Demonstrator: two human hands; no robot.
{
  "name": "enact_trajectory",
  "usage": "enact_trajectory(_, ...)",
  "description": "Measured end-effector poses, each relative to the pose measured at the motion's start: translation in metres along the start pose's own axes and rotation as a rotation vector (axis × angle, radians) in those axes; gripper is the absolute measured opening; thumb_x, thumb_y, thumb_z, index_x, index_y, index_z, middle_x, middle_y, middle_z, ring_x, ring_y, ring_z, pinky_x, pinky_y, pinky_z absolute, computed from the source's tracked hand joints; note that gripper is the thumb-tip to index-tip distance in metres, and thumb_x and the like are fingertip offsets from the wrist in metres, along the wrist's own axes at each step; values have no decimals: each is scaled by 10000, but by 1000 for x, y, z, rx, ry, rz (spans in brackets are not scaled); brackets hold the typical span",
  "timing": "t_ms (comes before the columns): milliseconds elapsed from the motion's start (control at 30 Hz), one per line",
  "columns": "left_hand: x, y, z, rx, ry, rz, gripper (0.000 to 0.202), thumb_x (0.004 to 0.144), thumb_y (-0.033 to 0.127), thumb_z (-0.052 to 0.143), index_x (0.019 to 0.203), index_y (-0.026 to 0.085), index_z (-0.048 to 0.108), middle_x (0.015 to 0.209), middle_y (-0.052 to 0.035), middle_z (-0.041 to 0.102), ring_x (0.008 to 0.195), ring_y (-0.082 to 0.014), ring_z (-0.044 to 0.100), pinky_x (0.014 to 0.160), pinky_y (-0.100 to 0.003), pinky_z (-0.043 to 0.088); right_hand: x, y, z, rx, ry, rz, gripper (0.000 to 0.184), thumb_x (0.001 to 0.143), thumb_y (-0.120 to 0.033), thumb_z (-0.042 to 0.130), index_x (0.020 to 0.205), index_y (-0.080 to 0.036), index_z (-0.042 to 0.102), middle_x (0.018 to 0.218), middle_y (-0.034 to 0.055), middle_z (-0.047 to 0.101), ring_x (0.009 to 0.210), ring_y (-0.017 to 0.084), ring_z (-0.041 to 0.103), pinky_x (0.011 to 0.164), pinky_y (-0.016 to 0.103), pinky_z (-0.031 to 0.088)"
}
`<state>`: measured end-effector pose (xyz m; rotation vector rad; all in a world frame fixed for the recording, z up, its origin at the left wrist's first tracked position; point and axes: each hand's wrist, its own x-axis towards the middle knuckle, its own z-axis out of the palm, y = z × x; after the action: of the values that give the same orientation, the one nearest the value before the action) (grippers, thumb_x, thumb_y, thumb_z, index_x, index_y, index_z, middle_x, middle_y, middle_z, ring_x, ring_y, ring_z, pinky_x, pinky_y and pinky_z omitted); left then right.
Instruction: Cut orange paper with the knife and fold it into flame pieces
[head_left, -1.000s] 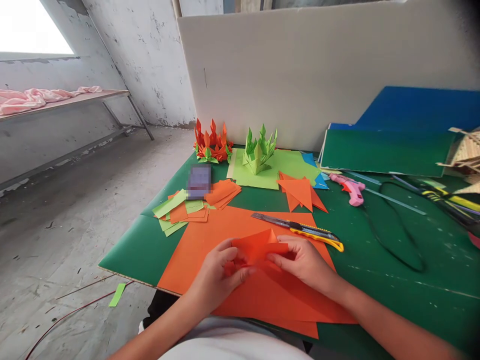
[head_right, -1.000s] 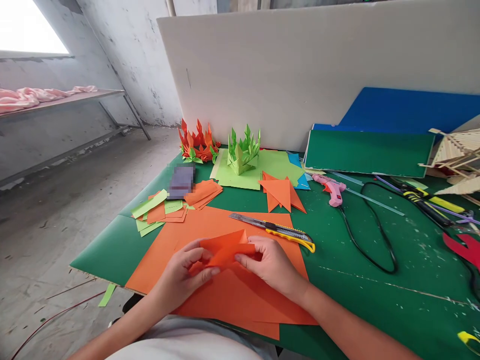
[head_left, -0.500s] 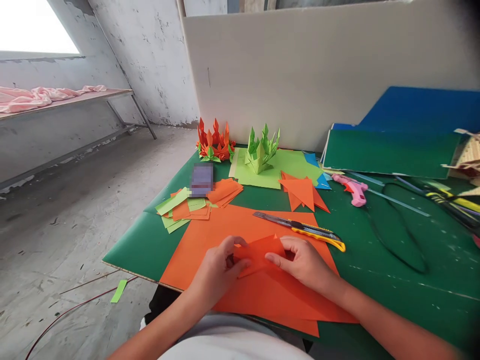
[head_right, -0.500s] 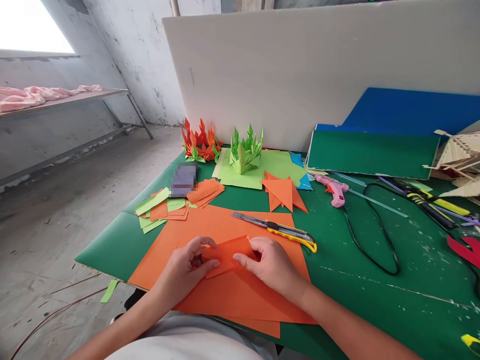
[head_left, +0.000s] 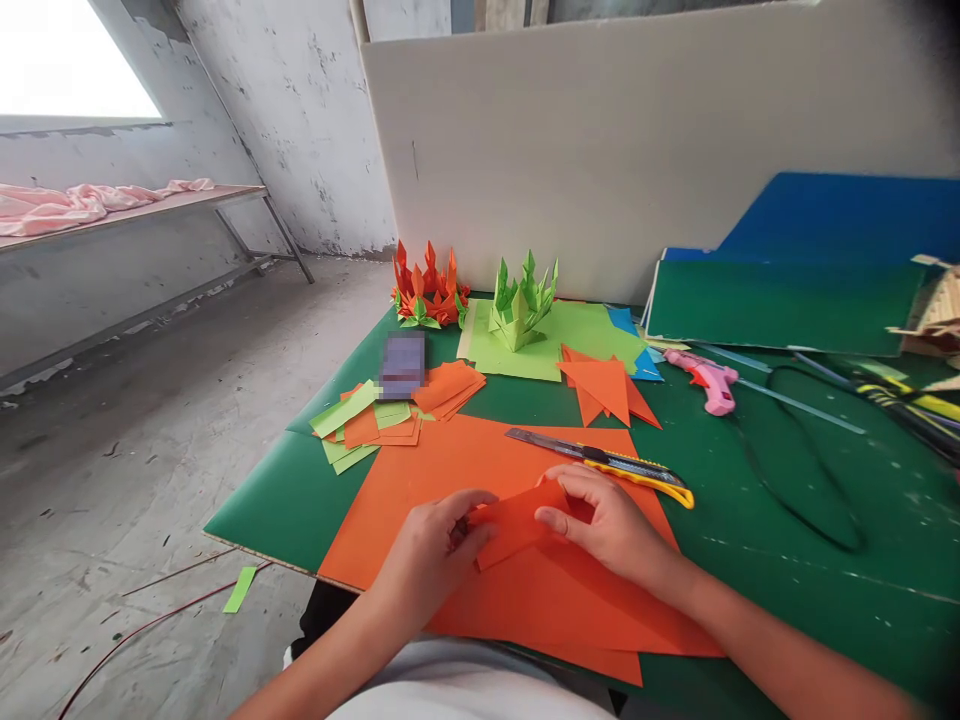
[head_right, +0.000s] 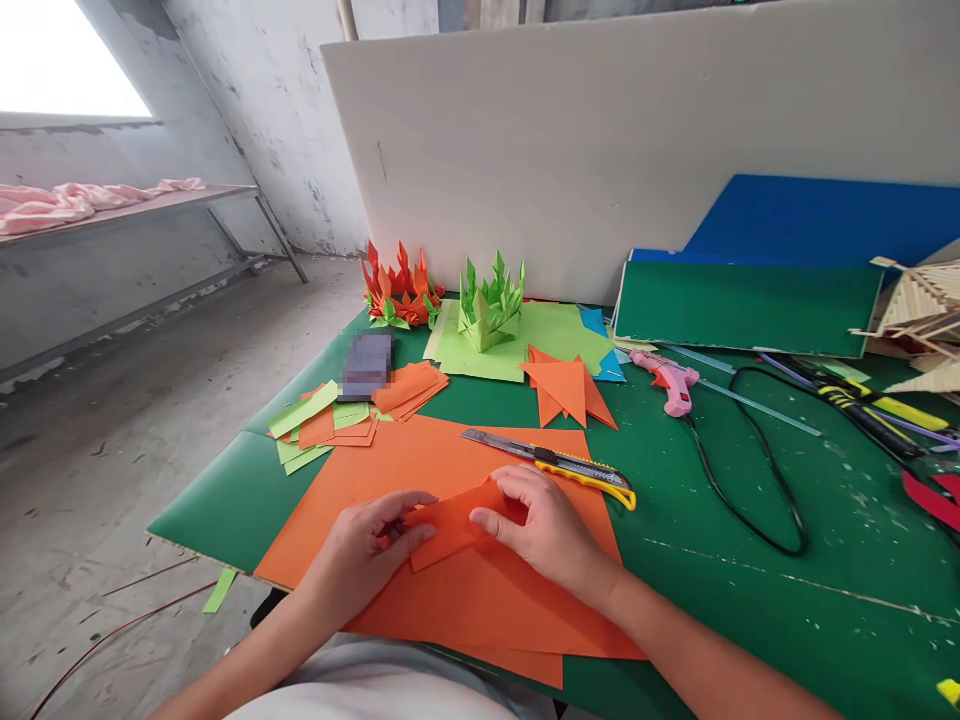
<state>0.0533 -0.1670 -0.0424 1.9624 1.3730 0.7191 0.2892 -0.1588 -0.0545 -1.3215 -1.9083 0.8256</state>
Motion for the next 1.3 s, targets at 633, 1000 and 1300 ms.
enact_trajectory(633, 2, -8, -1, 57, 84, 211, 180, 907, 160, 582, 927, 202, 757, 847, -32, 706, 684, -119, 657, 607, -184, 494, 2, -3, 5, -195, 23, -58, 146, 851, -207, 655, 784, -222, 526, 828, 17, 631, 817, 207, 608, 737, 345, 506)
enact_trajectory(1000, 2, -8, 3, 130, 122, 245, 260, 934, 192, 493, 911, 205, 752, 833, -45, 654, 667, -118, 634, 617, -207, 497, -13, -12, 5, -568, -124, -712, 325, 989, -248, 486, 1266, -143, 619, 1254, 101, 681, 1167, 253, 617, 972, 415, 533)
enact_trajectory(1300, 1, -8, 1, 315, 99, 269, 266, 963, 206, 466, 977, 192, 731, 842, -52, 629, 710, -149, 613, 653, -259, 515, -15, -12, 9, -646, -102, -742, 337, 981, -189, 473, 1267, -95, 623, 1255, 127, 676, 1193, 257, 618, 959, 404, 563)
